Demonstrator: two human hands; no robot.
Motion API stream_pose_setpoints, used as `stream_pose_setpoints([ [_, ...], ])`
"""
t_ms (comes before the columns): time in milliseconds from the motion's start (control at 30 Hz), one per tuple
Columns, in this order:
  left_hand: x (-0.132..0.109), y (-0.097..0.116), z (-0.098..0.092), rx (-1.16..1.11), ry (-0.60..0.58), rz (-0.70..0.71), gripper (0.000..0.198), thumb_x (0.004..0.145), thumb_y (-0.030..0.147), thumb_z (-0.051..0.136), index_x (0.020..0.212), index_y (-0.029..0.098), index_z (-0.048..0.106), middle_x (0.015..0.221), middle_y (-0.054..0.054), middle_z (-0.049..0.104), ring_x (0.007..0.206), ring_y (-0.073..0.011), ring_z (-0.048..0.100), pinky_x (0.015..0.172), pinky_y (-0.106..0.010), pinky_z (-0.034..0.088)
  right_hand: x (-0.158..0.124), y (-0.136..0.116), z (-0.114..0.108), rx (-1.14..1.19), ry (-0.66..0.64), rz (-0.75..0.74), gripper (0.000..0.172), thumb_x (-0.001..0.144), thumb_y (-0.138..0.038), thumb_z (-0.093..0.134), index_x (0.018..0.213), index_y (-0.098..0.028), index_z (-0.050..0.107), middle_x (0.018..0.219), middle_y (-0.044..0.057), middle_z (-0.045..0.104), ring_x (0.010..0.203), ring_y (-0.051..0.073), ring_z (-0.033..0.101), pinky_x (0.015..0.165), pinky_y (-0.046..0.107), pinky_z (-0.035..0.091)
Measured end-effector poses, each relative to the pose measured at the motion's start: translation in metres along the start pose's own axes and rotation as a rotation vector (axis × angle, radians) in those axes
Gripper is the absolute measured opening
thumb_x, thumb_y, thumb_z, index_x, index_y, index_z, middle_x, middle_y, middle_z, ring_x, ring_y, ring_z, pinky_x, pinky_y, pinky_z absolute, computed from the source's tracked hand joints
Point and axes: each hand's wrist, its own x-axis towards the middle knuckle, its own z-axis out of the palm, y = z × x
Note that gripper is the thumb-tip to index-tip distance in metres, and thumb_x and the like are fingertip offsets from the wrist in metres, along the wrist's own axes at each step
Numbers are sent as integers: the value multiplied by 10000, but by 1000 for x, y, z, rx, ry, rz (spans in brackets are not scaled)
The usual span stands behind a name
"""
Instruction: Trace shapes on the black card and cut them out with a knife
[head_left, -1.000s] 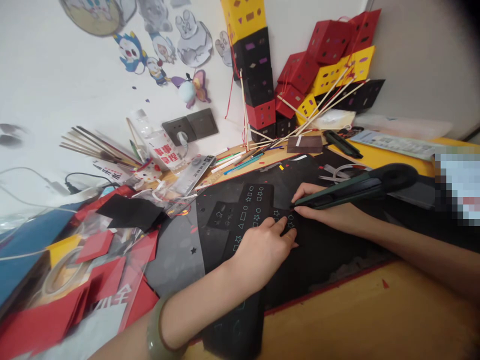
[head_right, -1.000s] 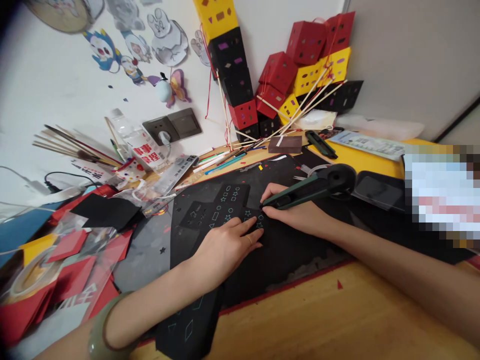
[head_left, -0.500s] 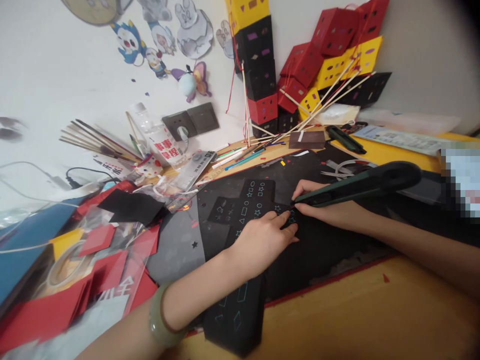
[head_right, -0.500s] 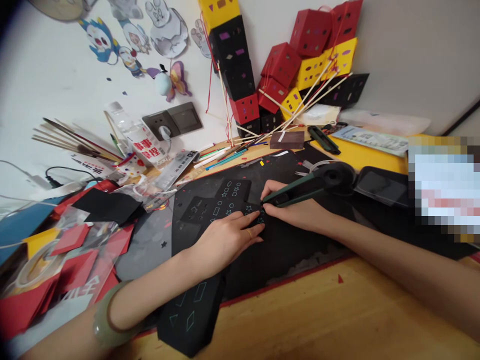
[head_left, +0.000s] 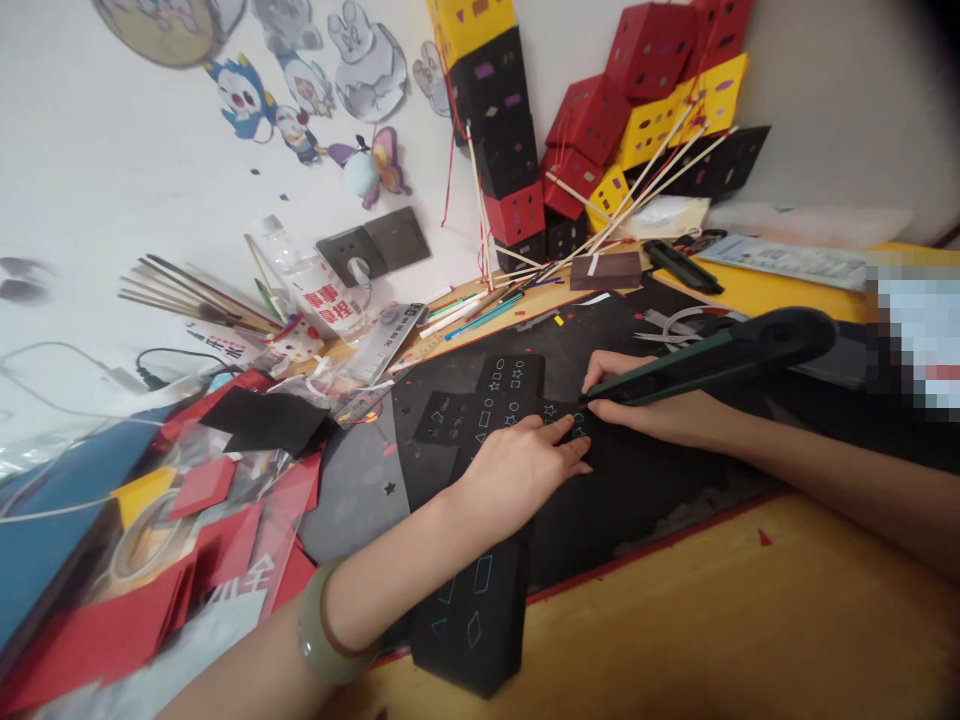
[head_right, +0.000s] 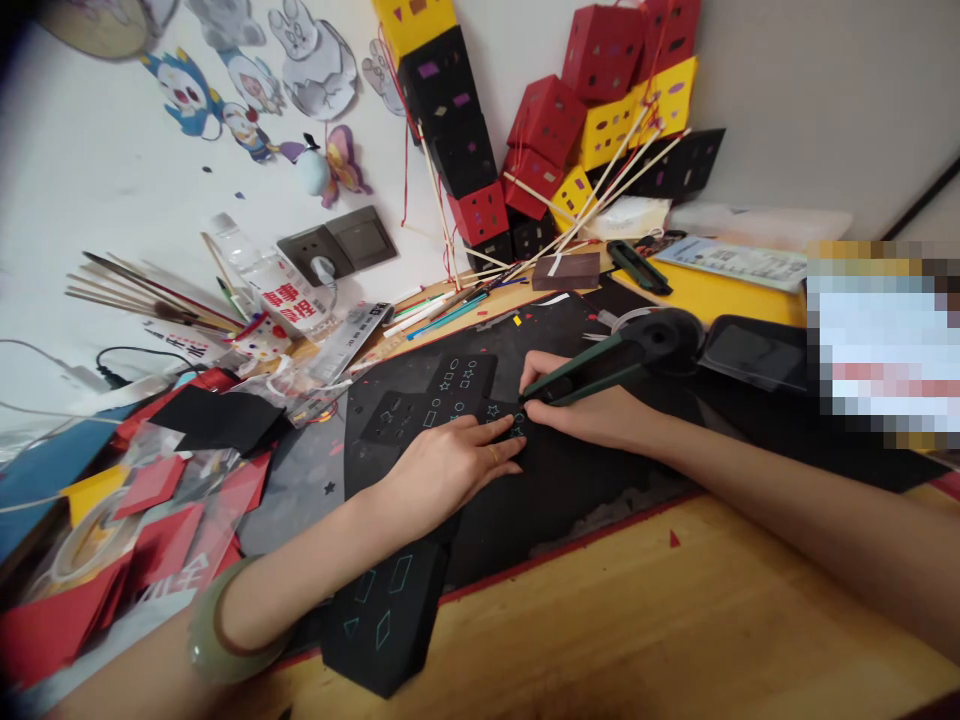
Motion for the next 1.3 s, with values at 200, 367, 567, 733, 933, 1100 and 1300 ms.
stream_pose_setpoints([
  [200,0,1,0,20,2,1,297,926,338,403,1102,183,585,1092,-74,597,771,-152,590,625,-262,502,-1,-6,-2,37,-31,13,79,731,-133,489,750,-205,463,691,-25,514,659,143,466,599,269,350],
  [367,0,2,-2,56,4,9,304,922,339,411,1122,176,572,1121,-80,588,789,-171,585,618,-282,510,-1,-5,-2,36,-41,21,80,735,-133,482,759,-206,460,708,-21,516,674,148,471,609,277,349],
  [567,2,10,0,132,14,32,277,910,269,409,1040,111,596,994,-115,622,739,-199,595,529,-293,498,0,-2,-3,75,11,19,50,741,-169,520,740,-204,484,714,-17,523,691,149,484,634,286,361],
  [733,2,10,1,267,87,192,241,883,113,376,977,66,593,839,-118,636,597,-167,580,409,-254,420,-2,1,-7,227,177,116,73,765,-248,545,768,-219,477,552,-58,466,509,121,436,506,277,323],
  [933,-24,-20,-22,187,92,516,286,917,111,334,973,78,613,1018,-132,645,657,-136,605,492,-247,464,-11,-13,-6,145,135,43,93,770,-297,559,771,-215,514,606,-35,510,549,125,458,511,272,331],
  [1100,-64,-50,-26,-171,58,339,294,929,154,354,1014,118,633,1151,-90,615,930,-172,589,800,-291,494,-11,-32,5,156,11,-40,89,763,-307,572,782,-233,527,700,-25,586,620,136,526,543,256,374],
  [1300,-88,-63,-12,-593,113,84,267,857,49,443,936,152,677,1095,-53,646,918,-140,562,851,-284,463,12,-46,28,173,-160,-85,65,764,-277,559,788,-233,518,727,-19,602,648,143,549,572,260,401],
])
